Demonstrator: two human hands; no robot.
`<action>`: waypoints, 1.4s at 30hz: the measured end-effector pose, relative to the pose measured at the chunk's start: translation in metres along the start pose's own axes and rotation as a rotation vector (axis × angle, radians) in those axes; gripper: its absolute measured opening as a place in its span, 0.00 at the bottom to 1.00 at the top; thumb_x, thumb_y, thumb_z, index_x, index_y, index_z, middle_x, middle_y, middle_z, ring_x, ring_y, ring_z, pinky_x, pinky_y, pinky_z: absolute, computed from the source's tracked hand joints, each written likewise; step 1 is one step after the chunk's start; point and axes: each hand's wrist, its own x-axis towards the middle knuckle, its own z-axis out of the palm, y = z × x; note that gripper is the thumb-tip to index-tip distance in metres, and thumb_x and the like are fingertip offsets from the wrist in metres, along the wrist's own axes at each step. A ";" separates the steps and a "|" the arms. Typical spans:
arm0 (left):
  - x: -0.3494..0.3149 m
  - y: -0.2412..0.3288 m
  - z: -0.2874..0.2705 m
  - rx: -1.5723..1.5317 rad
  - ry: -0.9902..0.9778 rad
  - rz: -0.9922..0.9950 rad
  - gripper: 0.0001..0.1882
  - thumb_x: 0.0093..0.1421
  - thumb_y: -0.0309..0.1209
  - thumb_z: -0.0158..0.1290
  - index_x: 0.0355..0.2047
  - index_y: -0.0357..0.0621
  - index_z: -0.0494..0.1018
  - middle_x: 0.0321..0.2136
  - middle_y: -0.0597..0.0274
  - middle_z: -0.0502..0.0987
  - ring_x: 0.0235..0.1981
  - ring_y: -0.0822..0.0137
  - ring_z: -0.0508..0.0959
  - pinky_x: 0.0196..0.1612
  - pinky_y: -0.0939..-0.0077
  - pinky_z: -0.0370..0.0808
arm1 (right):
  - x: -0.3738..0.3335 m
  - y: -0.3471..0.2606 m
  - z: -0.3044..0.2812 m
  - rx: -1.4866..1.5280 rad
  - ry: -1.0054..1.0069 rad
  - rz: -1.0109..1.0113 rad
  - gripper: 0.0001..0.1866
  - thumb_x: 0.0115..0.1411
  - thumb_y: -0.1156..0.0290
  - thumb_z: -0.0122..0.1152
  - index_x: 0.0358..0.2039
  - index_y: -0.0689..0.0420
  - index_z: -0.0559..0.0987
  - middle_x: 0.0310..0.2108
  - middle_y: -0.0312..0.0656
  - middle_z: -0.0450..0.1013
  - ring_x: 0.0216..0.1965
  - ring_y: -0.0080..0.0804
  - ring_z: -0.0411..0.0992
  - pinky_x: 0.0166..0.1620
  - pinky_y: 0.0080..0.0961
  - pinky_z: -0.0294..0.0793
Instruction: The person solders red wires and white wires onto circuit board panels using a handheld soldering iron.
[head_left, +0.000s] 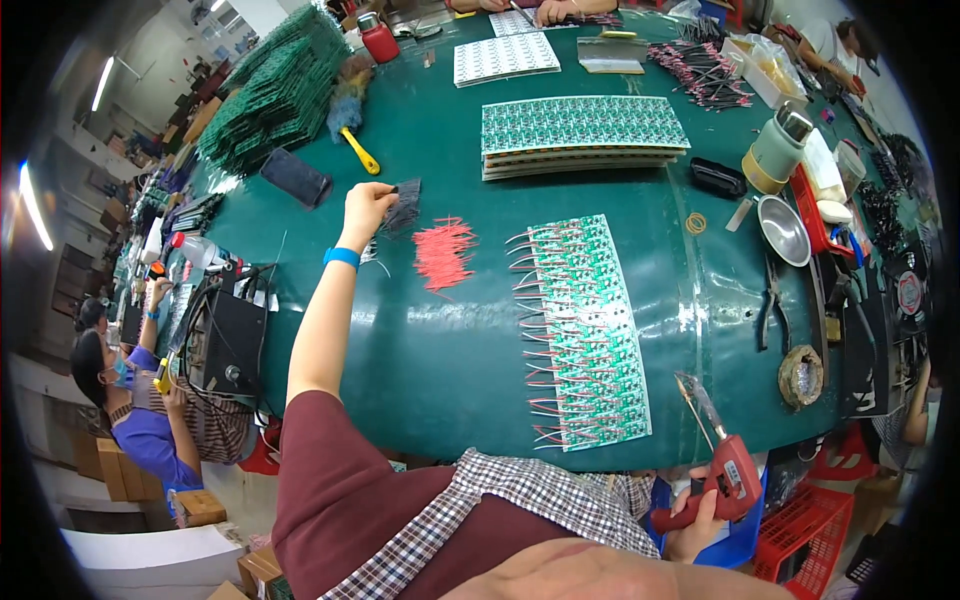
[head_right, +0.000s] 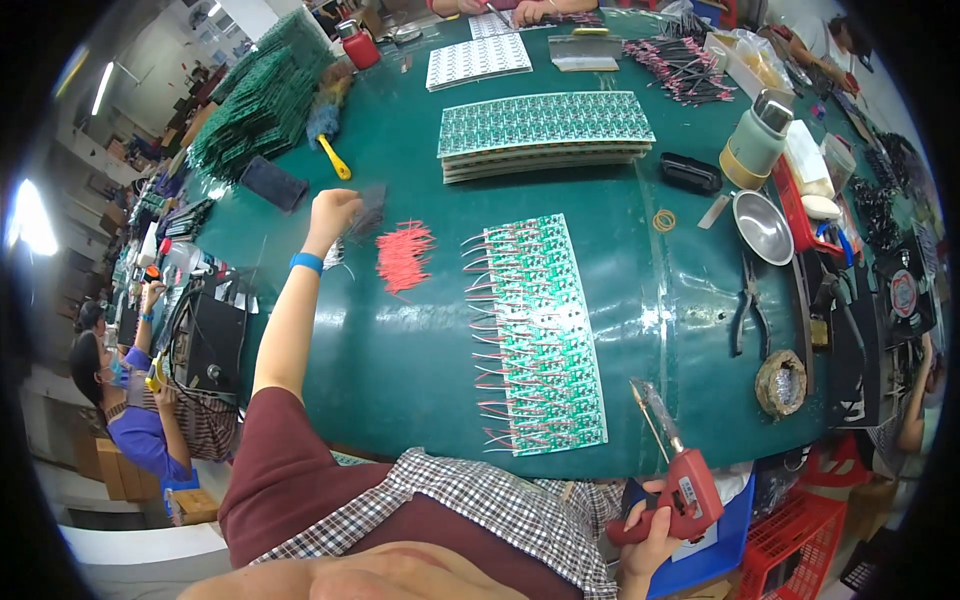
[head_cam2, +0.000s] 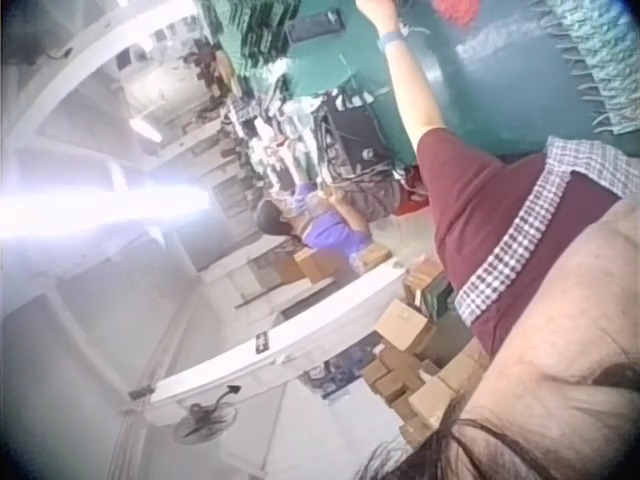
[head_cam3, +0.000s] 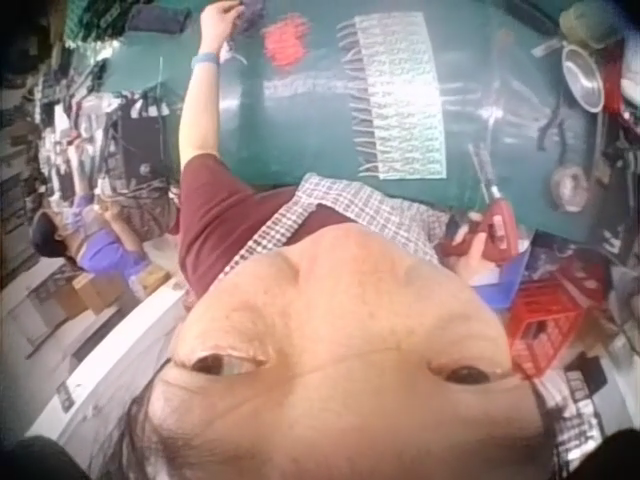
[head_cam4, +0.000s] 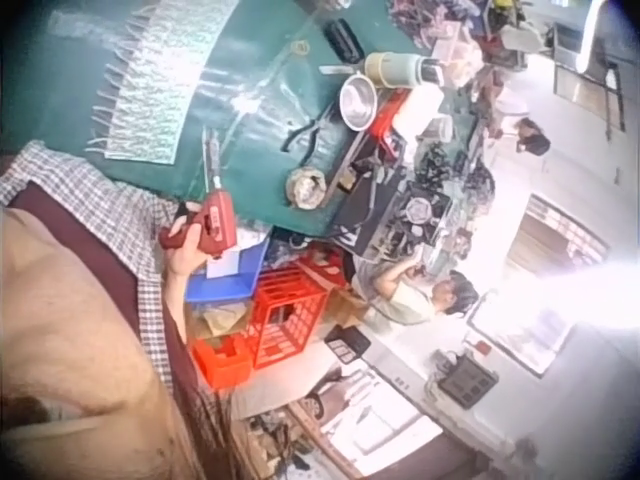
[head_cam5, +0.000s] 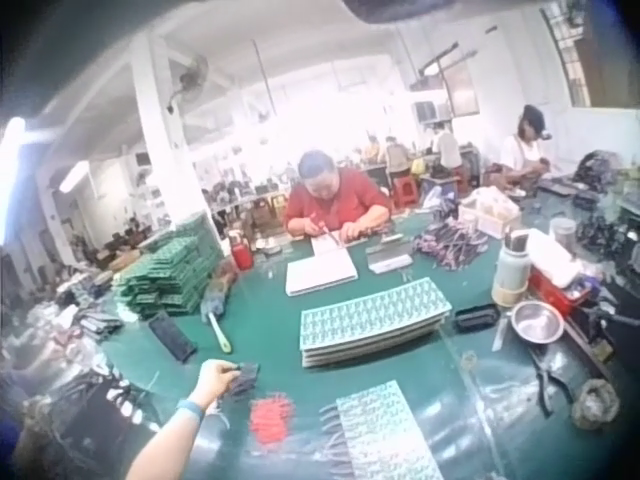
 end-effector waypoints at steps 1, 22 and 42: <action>0.002 0.004 0.007 0.232 0.087 0.081 0.08 0.46 0.28 0.55 0.27 0.38 0.76 0.21 0.58 0.77 0.21 0.68 0.75 0.25 0.77 0.70 | -0.001 0.002 -0.002 0.001 0.012 -0.001 0.21 0.56 0.67 0.48 0.46 0.65 0.58 0.35 0.48 0.65 0.14 0.22 0.61 0.15 0.14 0.59; -0.143 0.024 0.036 -0.620 -0.069 -0.029 0.06 0.55 0.26 0.49 0.28 0.36 0.74 0.16 0.68 0.72 0.14 0.81 0.66 0.17 0.88 0.61 | 0.000 0.004 -0.040 -0.237 -0.170 0.060 0.21 0.59 0.53 0.43 0.42 0.58 0.64 0.12 0.37 0.63 0.11 0.21 0.59 0.15 0.17 0.58; -0.137 0.180 0.096 -0.953 -1.223 -0.217 0.09 0.55 0.27 0.49 0.31 0.31 0.72 0.25 0.59 0.77 0.27 0.72 0.77 0.33 0.82 0.72 | 0.157 -0.069 0.119 -0.711 -0.740 -0.615 0.35 0.38 0.83 0.56 0.52 0.60 0.64 0.48 0.48 0.66 0.47 0.35 0.67 0.47 0.23 0.65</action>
